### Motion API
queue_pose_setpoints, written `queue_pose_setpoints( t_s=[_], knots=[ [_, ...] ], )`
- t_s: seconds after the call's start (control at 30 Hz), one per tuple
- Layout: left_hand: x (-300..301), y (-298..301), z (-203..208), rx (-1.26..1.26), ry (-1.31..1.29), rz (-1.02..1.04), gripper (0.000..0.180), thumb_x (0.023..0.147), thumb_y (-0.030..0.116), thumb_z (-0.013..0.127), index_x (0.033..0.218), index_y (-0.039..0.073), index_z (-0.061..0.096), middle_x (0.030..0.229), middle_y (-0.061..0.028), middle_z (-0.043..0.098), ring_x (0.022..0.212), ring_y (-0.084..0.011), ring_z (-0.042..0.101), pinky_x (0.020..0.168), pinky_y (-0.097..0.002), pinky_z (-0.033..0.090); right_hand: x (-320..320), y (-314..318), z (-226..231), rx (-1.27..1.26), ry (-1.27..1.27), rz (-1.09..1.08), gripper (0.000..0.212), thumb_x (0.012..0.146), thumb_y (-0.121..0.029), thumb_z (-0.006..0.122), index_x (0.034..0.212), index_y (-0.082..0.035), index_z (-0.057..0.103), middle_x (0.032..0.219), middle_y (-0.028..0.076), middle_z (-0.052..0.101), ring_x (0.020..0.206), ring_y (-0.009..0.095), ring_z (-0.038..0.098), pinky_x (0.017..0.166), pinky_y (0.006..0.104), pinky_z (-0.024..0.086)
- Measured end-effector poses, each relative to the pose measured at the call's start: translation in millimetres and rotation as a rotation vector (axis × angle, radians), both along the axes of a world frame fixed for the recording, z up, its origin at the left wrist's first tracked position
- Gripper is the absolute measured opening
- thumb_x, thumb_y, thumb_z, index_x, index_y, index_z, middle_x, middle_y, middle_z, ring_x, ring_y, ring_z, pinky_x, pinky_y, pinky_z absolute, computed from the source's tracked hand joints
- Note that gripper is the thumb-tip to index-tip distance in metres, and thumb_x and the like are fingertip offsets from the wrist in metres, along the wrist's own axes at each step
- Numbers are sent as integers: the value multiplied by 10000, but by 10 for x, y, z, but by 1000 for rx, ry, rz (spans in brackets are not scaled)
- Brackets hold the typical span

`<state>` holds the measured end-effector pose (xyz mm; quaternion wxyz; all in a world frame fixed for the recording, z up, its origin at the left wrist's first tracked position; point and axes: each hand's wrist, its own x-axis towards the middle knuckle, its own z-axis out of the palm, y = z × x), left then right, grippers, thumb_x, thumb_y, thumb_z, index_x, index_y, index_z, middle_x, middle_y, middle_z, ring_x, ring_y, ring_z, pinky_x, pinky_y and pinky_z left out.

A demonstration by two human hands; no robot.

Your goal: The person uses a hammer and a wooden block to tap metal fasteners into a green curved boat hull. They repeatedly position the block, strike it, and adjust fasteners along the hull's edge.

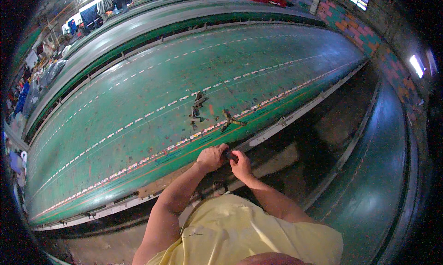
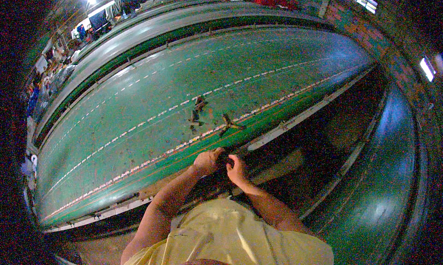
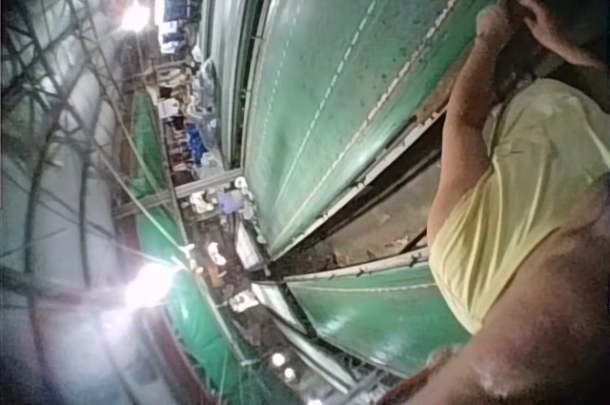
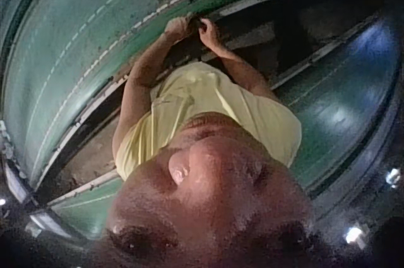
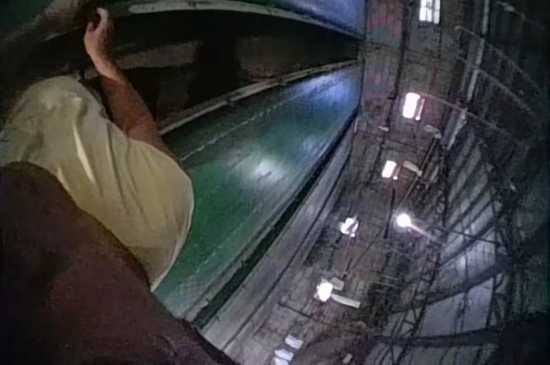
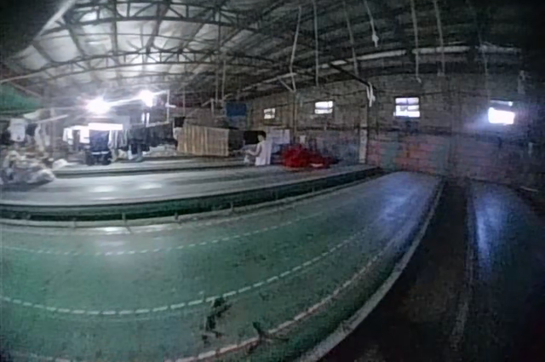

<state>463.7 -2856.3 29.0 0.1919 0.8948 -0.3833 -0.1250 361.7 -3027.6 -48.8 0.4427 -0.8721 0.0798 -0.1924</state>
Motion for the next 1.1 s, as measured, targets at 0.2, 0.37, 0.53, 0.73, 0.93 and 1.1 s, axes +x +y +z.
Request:
queue_pose_setpoints(
  t_s=[0.2, 0.37, 0.53, 0.73, 0.93, 1.1],
  knots=[
    [-77, -18, 110, 68, -10, 31, 385, 1034, 233, 659, 1403, 152, 585, 1291, -176, 752, 1202, -406, 735, 983, -532, 611, 115, 21, -220, -92, 193, 7, 262, 891, -132, 798, 1127, -23, 764, 1033, 250, 790, 1013, 485, 758, 877, 539, 612],
    [-39, -118, -151, 88, -154, -31, 325, 1059, 173, 586, 1384, 156, 592, 1298, -165, 745, 1212, -390, 739, 964, -517, 626, 200, -49, -592, -124, 176, -85, 246, 864, -170, 837, 1060, -38, 769, 994, 225, 800, 977, 458, 770, 834, 522, 604],
    [-78, -100, -54, 209, -161, -60, 324, 1046, 161, 596, 1370, 147, 595, 1278, -151, 741, 1205, -386, 744, 941, -510, 637, 174, 37, -630, 19, 143, -118, 266, 828, -215, 897, 963, -46, 741, 893, 193, 787, 892, 440, 766, 799, 513, 595],
    [-46, -116, -145, 159, -203, -45, 330, 1046, 153, 587, 1376, 152, 599, 1274, -146, 746, 1196, -366, 749, 952, -495, 636, 173, -28, -611, -161, 241, -111, 315, 892, -330, 854, 976, -50, 736, 936, 209, 786, 913, 470, 752, 804, 548, 595],
    [-43, -178, -14, 224, -119, -33, 330, 1043, 152, 608, 1372, 150, 576, 1284, -143, 752, 1233, -352, 733, 964, -488, 635, 110, 7, -351, -298, 290, -72, 321, 963, -363, 749, 1022, -48, 734, 1006, 255, 776, 978, 505, 740, 848, 602, 584],
    [-30, -75, -99, 214, -125, -2, 327, 1043, 150, 614, 1368, 145, 577, 1287, -145, 754, 1231, -354, 735, 970, -493, 635, 251, 66, -707, -200, 367, -33, 242, 940, -250, 702, 1027, -25, 730, 1030, 274, 770, 986, 513, 736, 868, 608, 574]
  ],
)
